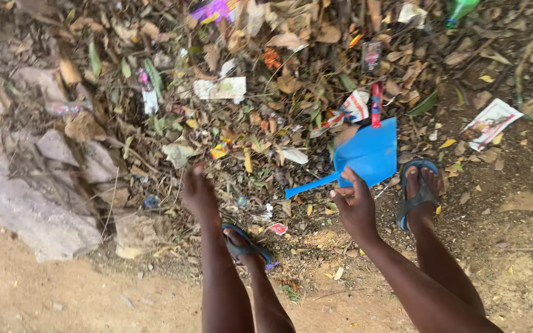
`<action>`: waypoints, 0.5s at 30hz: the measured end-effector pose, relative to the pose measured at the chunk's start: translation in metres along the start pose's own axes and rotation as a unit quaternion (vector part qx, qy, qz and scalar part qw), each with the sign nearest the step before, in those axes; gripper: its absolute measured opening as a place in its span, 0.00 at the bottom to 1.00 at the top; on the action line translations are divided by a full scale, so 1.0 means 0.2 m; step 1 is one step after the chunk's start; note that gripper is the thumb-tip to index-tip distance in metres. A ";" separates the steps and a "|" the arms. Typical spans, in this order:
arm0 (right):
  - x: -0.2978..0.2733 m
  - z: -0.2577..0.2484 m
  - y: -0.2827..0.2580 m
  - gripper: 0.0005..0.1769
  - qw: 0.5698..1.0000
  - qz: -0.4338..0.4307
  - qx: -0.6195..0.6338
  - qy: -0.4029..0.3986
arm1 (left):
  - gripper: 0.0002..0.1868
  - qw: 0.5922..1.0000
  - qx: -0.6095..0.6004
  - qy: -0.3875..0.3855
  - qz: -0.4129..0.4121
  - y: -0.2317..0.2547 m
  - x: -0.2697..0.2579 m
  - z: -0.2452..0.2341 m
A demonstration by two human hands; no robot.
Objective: The person picks up trash and dry leaves from a dirt ground using their hands and a bundle of sticks. They collect litter such as plastic wrappers and scoop debris into a blue dustpan.
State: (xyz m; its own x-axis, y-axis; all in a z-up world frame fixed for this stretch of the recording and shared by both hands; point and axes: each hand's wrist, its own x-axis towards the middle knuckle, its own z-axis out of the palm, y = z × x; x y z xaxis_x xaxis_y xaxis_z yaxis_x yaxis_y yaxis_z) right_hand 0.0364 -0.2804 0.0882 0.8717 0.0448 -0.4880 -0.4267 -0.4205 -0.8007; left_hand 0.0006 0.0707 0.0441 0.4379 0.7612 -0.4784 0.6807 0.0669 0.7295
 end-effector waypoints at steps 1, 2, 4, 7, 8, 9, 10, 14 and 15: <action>-0.01 0.01 0.01 0.34 0.999 0.001 -0.034 -0.017 | 0.11 0.999 0.033 -0.036 0.015 -0.08 0.08 0.03; -0.02 0.02 0.01 0.30 0.997 0.001 -0.069 -0.034 | 0.11 0.995 0.065 -0.072 0.030 -0.15 0.15 0.07; -0.03 0.06 0.03 0.29 0.997 0.023 -0.056 -0.050 | 0.10 0.980 0.174 -0.051 0.077 -0.28 0.21 0.15; -0.04 0.07 0.07 0.26 0.994 0.040 -0.067 -0.074 | 0.12 0.937 0.319 -0.012 0.144 -0.36 0.23 0.23; -0.05 0.08 0.08 0.25 0.992 0.035 -0.087 -0.087 | 0.19 0.918 0.361 0.010 0.166 -0.37 0.21 0.23; -0.06 0.10 0.09 0.25 0.991 0.033 -0.089 -0.098 | 0.19 0.919 0.362 0.017 0.157 -0.36 0.20 0.23; -0.08 0.11 0.10 0.24 0.990 0.032 -0.102 -0.095 | 0.18 0.908 0.371 0.054 0.185 -0.36 0.19 0.23; -0.10 0.14 0.13 0.23 0.988 0.031 -0.113 -0.100 | 0.08 0.835 0.463 0.134 0.265 -0.24 0.17 0.12; -0.10 0.15 0.13 0.23 0.988 0.030 -0.113 -0.100 | 0.08 0.835 0.462 0.135 0.266 -0.21 0.15 0.06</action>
State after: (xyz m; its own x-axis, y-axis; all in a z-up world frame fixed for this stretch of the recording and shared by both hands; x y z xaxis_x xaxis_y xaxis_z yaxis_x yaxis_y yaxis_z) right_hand 0.0002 -0.2647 0.0659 0.7721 0.1823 -0.6087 -0.3913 -0.6184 -0.6815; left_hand -0.0061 0.0831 -0.0069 0.7592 0.6508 0.0121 0.6494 -0.7585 0.0549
